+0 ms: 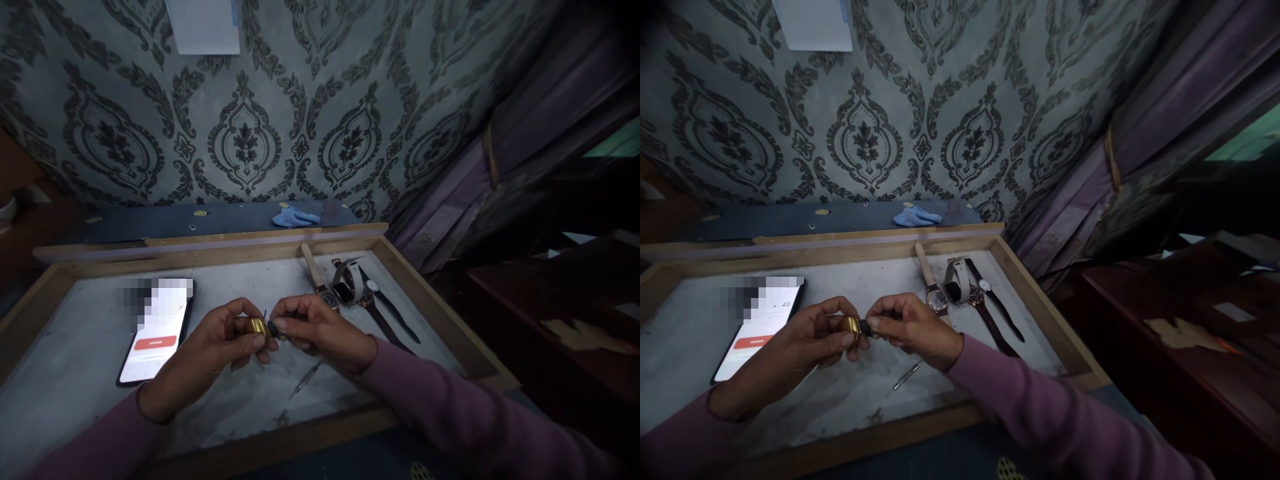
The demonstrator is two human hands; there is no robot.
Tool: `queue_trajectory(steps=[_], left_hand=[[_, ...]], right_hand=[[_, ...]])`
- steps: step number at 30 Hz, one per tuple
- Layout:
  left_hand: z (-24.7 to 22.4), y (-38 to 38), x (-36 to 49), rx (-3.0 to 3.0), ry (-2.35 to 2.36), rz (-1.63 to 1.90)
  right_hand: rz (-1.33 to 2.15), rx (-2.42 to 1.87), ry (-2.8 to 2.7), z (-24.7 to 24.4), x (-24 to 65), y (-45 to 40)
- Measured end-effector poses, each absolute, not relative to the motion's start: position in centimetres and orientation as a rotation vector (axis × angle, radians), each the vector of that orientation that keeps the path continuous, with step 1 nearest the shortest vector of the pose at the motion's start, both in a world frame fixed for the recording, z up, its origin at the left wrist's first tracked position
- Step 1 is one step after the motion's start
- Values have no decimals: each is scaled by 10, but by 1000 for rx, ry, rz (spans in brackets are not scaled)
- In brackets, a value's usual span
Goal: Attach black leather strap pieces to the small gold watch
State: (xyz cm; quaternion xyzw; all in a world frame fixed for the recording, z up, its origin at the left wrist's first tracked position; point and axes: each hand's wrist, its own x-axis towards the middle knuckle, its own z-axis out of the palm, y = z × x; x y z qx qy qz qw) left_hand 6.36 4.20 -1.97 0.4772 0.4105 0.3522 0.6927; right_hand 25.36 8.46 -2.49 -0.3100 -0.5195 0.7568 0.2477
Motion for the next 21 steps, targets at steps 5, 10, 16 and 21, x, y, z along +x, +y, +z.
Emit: queue_trajectory(steps=[5,10,16,21], left_hand=[[-19,41,65,1047,896,773],[-18,39,66,1041,889,765],[-19,41,65,1049,909,790],[-15,42,68,1064,914,786]], right_hand=[[2152,-849,-1382,-28,254,86],[2211,-828,-1354,-29,254,86],[2221,-806,-1330,-29,252,86],[2135,-834,-1347,-26,251,84]])
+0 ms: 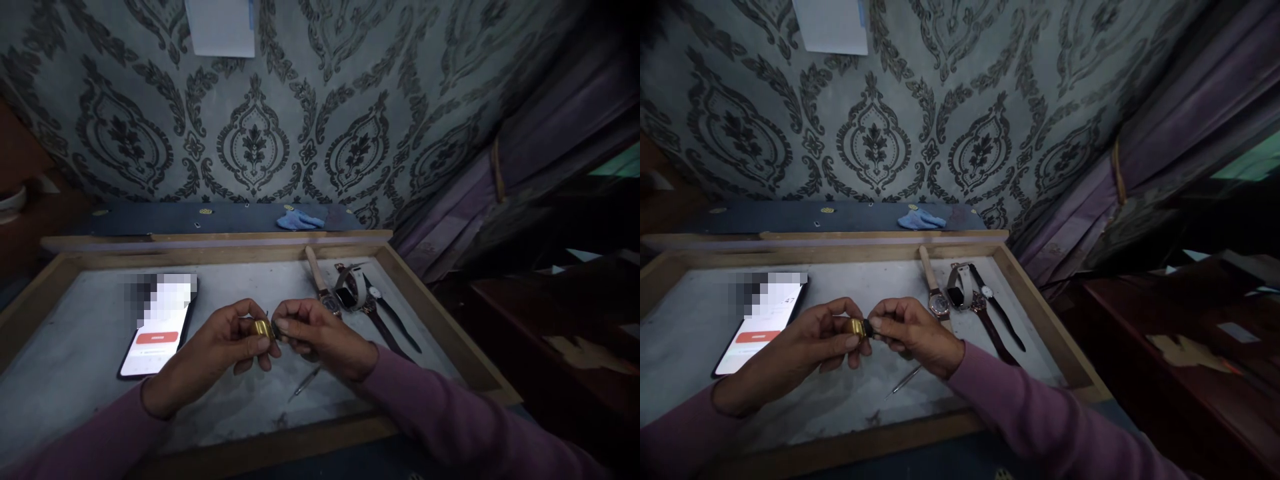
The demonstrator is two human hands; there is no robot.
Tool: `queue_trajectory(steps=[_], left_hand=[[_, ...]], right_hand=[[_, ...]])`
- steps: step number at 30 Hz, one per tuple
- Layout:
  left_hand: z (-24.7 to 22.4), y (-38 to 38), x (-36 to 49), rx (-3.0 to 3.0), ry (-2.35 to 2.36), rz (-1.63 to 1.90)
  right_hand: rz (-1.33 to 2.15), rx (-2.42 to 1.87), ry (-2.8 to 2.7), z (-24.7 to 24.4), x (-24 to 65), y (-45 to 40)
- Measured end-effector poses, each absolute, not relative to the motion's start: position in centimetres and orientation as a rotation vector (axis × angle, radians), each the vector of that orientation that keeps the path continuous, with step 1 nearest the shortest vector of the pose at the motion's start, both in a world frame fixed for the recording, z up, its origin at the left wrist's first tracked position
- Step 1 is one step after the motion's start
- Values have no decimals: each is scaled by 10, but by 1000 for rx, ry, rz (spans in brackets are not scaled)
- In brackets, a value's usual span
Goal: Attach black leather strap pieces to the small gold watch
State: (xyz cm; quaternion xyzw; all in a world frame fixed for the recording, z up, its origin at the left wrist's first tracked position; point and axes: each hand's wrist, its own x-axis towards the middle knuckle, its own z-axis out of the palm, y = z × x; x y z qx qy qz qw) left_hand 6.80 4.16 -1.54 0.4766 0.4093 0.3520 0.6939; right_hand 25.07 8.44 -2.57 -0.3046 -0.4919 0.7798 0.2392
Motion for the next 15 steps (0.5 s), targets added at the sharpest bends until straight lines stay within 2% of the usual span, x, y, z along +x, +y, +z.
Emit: queue_trajectory(steps=[6,15], left_hand=[[-13,40,68,1078,928,791],[-18,41,66,1087,917,784]], right_hand=[[2003,-882,-1421,-26,249,84],[1992,-874,-1468,-25,249,82]])
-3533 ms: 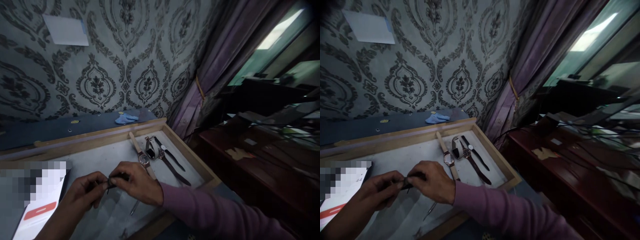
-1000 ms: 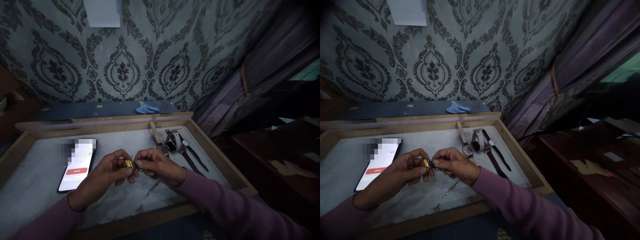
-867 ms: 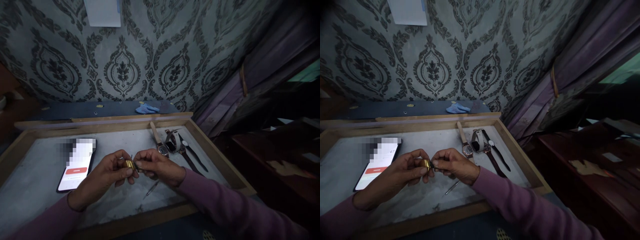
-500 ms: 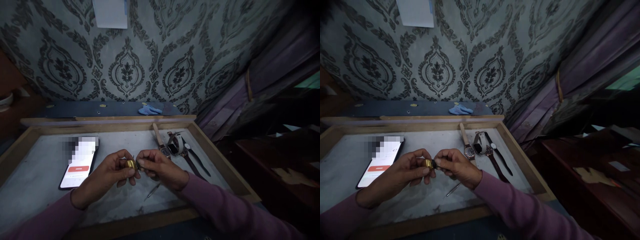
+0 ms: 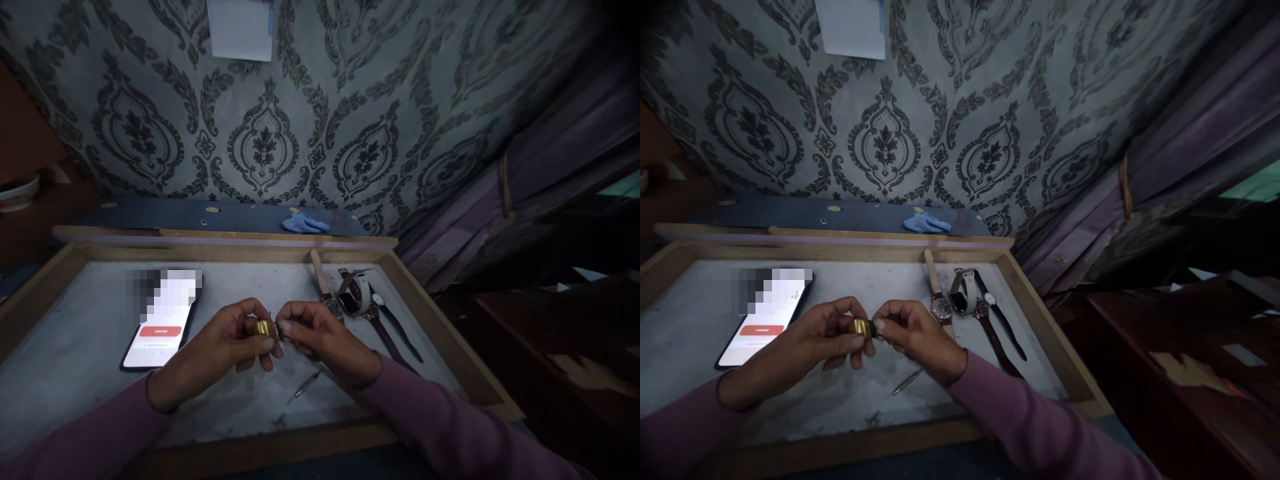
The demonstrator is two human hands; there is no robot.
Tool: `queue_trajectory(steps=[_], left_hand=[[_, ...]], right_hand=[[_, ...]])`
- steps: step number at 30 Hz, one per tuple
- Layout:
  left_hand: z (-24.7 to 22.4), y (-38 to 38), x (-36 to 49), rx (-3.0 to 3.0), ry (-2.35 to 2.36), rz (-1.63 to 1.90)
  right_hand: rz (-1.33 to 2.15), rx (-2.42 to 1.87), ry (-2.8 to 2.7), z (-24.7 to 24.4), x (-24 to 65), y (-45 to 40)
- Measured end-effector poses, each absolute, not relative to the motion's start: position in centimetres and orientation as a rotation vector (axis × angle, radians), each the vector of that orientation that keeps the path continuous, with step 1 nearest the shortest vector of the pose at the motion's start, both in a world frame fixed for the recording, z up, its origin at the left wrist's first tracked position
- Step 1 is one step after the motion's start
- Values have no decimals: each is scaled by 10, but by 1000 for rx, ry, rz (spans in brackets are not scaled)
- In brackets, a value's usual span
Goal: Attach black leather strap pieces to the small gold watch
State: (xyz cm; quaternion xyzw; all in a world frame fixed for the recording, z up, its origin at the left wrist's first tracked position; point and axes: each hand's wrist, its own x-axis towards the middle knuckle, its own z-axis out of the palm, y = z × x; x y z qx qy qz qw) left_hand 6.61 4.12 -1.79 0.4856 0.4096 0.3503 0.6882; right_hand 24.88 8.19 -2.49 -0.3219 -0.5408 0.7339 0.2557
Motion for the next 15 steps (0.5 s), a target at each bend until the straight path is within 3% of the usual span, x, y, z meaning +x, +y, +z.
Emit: queue_trajectory(steps=[15], left_hand=[[-19,42,66,1094,948,794]], right_hand=[[2010,-885,-1509,-28,250,81]])
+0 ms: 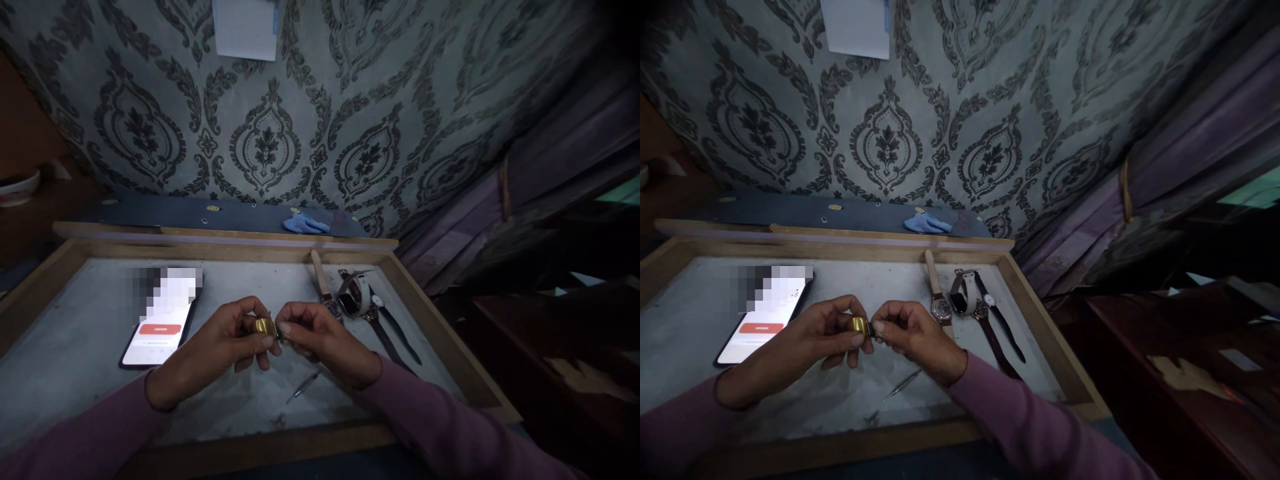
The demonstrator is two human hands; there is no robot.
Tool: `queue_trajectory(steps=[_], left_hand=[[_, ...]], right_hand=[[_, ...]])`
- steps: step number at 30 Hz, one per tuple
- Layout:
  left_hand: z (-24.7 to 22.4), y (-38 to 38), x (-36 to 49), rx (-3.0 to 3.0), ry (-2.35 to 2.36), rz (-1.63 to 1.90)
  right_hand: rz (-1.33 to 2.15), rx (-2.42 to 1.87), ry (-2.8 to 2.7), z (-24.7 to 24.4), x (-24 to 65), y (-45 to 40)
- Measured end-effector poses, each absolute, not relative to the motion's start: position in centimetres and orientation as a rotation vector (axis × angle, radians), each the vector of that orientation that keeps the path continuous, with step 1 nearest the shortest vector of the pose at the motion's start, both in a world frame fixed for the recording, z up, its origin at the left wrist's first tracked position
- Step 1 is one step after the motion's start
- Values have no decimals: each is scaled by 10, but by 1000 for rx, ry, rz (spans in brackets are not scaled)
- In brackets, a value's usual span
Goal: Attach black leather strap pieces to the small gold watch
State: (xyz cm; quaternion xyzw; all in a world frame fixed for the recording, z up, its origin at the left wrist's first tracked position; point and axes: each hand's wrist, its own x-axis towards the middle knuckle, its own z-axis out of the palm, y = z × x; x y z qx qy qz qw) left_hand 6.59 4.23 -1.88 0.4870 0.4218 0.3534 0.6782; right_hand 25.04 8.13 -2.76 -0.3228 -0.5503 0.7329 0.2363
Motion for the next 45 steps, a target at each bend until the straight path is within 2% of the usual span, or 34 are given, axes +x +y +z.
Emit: queue_trajectory(steps=[5,10,24,45], left_hand=[[-16,42,66,1212,1068,813],[-19,40,65,1256,988,879],[-11,40,62,983,883,853],[-29,44,59,1040,872,863]], right_hand=[[1974,-907,-1501,-28,249,83],[1963,-946,-1492,-27,248,84],[1944,-964,-1425,-28,248,85],[1886,-1023,-1383,-31,247,83]])
